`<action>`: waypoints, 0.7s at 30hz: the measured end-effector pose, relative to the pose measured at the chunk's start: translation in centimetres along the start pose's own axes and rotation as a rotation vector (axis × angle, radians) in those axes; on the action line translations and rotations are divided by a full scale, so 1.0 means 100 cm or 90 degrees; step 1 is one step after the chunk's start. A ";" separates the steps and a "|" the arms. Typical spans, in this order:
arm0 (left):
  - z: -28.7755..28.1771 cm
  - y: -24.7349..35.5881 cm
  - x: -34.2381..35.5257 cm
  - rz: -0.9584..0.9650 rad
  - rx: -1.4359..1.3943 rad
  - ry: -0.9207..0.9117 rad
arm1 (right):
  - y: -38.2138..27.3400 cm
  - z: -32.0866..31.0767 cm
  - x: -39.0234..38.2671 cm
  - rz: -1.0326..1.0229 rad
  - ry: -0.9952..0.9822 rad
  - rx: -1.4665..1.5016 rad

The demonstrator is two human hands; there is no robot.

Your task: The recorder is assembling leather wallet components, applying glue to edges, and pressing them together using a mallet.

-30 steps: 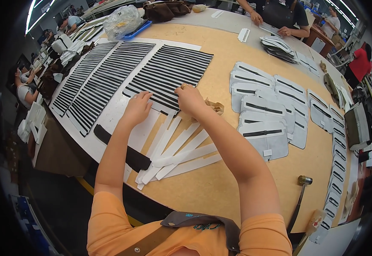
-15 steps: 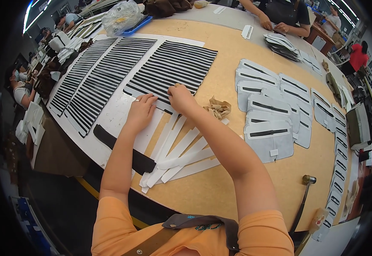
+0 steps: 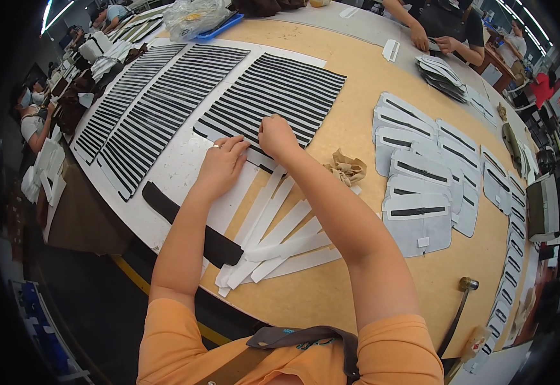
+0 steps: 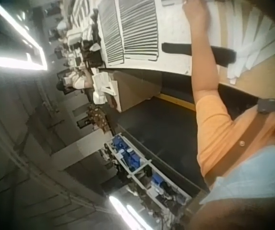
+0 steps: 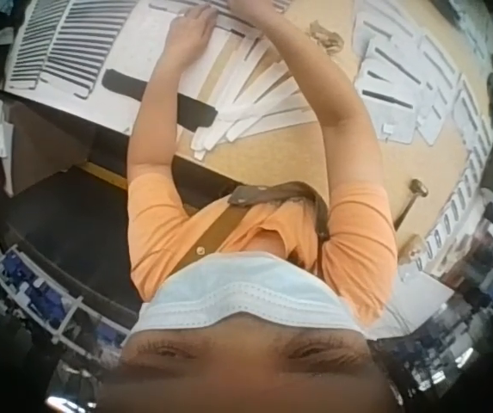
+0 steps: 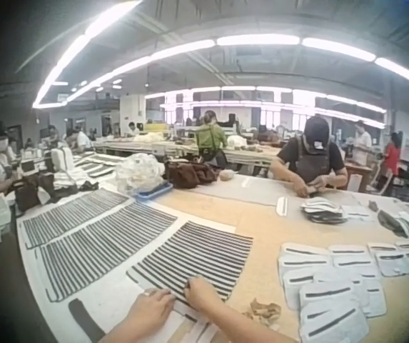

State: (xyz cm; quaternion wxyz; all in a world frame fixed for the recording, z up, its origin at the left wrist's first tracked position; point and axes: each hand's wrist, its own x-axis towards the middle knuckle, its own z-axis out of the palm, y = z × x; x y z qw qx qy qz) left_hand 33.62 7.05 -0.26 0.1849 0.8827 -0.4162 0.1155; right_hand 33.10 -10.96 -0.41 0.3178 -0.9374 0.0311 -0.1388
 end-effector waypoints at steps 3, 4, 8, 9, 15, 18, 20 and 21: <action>0.002 0.000 0.001 -0.002 0.022 0.005 | -0.001 0.001 0.004 -0.007 -0.010 -0.017; 0.002 0.000 0.001 -0.004 0.021 0.003 | -0.001 0.000 0.005 -0.018 -0.014 -0.019; 0.003 -0.001 0.002 -0.016 0.015 -0.009 | -0.005 0.002 0.005 -0.035 -0.042 0.002; 0.003 -0.001 0.002 -0.015 0.011 -0.010 | -0.006 0.004 0.005 -0.036 -0.046 0.027; -0.007 0.001 0.000 -0.027 0.017 -0.028 | -0.015 0.012 0.016 -0.022 -0.030 0.041; 0.002 0.002 0.002 -0.028 0.005 -0.039 | -0.006 0.017 0.023 -0.021 -0.012 0.026; 0.000 0.001 0.001 -0.028 0.002 -0.044 | -0.012 0.015 0.026 -0.010 -0.027 0.002; 0.000 0.001 0.000 -0.028 -0.002 -0.048 | -0.014 0.014 0.028 0.003 -0.041 -0.023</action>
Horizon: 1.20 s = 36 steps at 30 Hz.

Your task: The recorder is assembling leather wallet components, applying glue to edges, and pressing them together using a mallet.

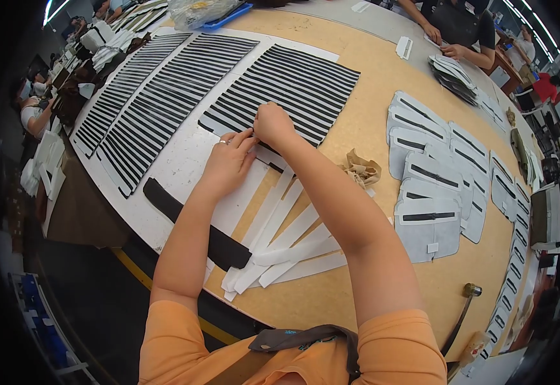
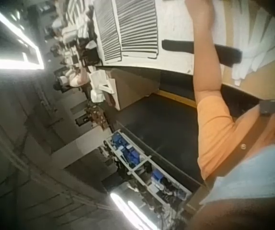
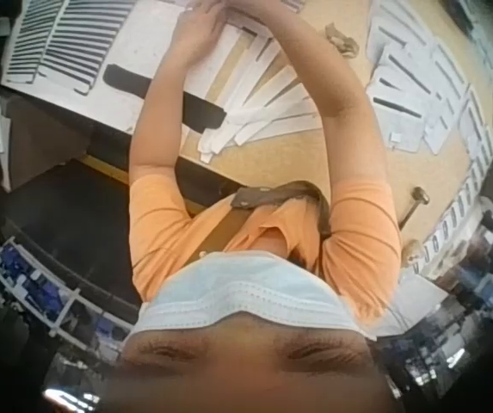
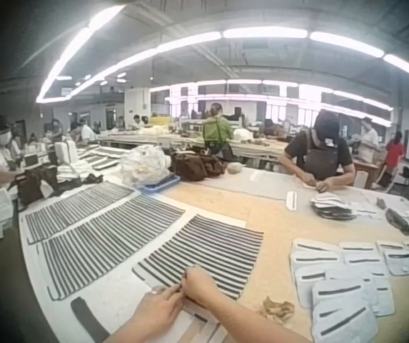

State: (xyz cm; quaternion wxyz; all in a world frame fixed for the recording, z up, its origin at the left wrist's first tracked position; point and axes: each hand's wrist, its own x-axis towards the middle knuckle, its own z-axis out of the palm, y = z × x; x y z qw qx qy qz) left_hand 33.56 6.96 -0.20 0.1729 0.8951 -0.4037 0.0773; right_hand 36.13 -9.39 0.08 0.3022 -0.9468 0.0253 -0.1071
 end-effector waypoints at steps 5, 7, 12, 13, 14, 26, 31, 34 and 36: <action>-0.006 0.001 -0.002 0.007 -0.002 -0.005 | 0.001 -0.002 0.009 -0.053 -0.060 -0.076; -0.005 0.001 -0.002 0.008 0.004 -0.007 | 0.006 0.003 0.011 -0.084 -0.066 -0.098; -0.002 0.000 -0.001 0.017 0.008 0.006 | 0.014 0.006 0.012 -0.129 -0.034 -0.081; -0.002 0.000 -0.001 0.018 0.008 0.003 | 0.013 0.005 0.012 -0.127 -0.034 -0.080; -0.002 -0.001 -0.001 0.019 0.017 0.008 | 0.011 0.004 0.013 -0.123 -0.046 -0.082; 0.000 -0.001 -0.002 0.023 0.051 0.010 | 0.014 -0.016 0.005 -0.071 -0.099 0.004; 0.001 0.002 -0.001 0.017 0.063 0.014 | 0.016 -0.007 0.008 -0.053 -0.070 -0.052; 0.001 0.001 -0.002 0.012 0.072 0.021 | 0.013 -0.004 0.007 -0.042 -0.071 -0.063; 0.001 0.001 -0.003 0.010 0.075 0.011 | 0.010 -0.005 0.005 -0.039 -0.069 -0.062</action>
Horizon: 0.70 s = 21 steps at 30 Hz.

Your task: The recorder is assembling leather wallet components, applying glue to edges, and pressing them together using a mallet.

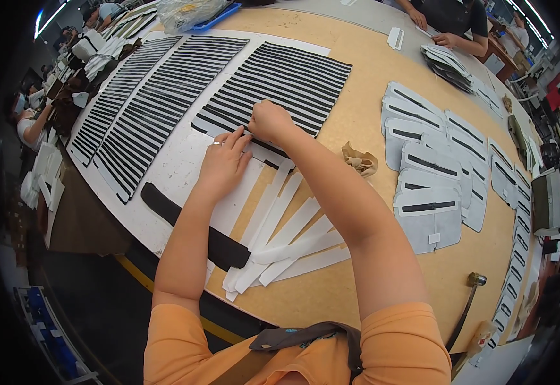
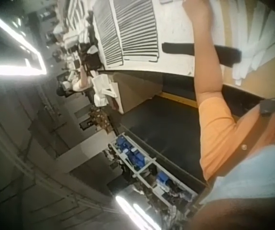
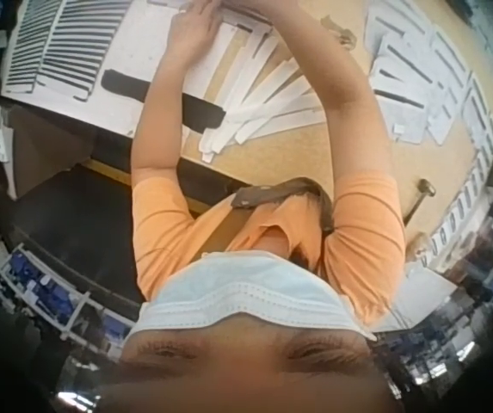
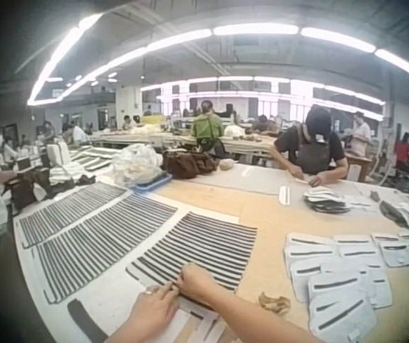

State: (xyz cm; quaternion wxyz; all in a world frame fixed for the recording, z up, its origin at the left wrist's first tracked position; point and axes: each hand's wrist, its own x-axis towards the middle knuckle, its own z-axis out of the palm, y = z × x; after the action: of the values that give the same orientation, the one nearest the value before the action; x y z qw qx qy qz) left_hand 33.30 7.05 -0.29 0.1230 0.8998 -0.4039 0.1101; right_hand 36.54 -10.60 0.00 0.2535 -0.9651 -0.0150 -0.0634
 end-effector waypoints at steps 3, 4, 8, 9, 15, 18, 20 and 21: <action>-0.001 0.000 0.000 0.000 -0.004 0.000 | -0.002 -0.003 -0.002 0.009 0.003 0.021; -0.001 0.000 0.000 -0.001 -0.005 -0.001 | -0.001 -0.003 -0.003 0.006 0.012 0.031; -0.002 0.002 0.001 -0.007 -0.005 -0.008 | 0.001 -0.005 -0.002 0.007 -0.010 0.044; -0.003 0.003 0.001 -0.009 -0.008 -0.010 | 0.002 -0.005 -0.002 0.008 -0.010 0.044; -0.003 0.002 0.000 -0.012 0.001 -0.015 | 0.000 -0.002 -0.002 0.023 0.000 0.052; -0.003 0.002 0.000 -0.008 0.001 -0.008 | 0.000 -0.002 -0.001 0.013 0.006 0.038; -0.003 0.001 0.001 -0.003 -0.003 -0.008 | 0.002 -0.003 0.001 0.010 -0.016 0.037; -0.003 0.001 0.001 0.001 -0.007 -0.007 | 0.004 -0.006 0.001 0.013 -0.015 0.036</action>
State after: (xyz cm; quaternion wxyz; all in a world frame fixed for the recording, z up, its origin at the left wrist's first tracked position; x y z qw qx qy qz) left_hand 33.26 6.97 0.04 0.1255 0.8994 -0.4058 0.1034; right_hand 36.60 -11.22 0.31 0.2809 -0.9584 -0.0099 -0.0494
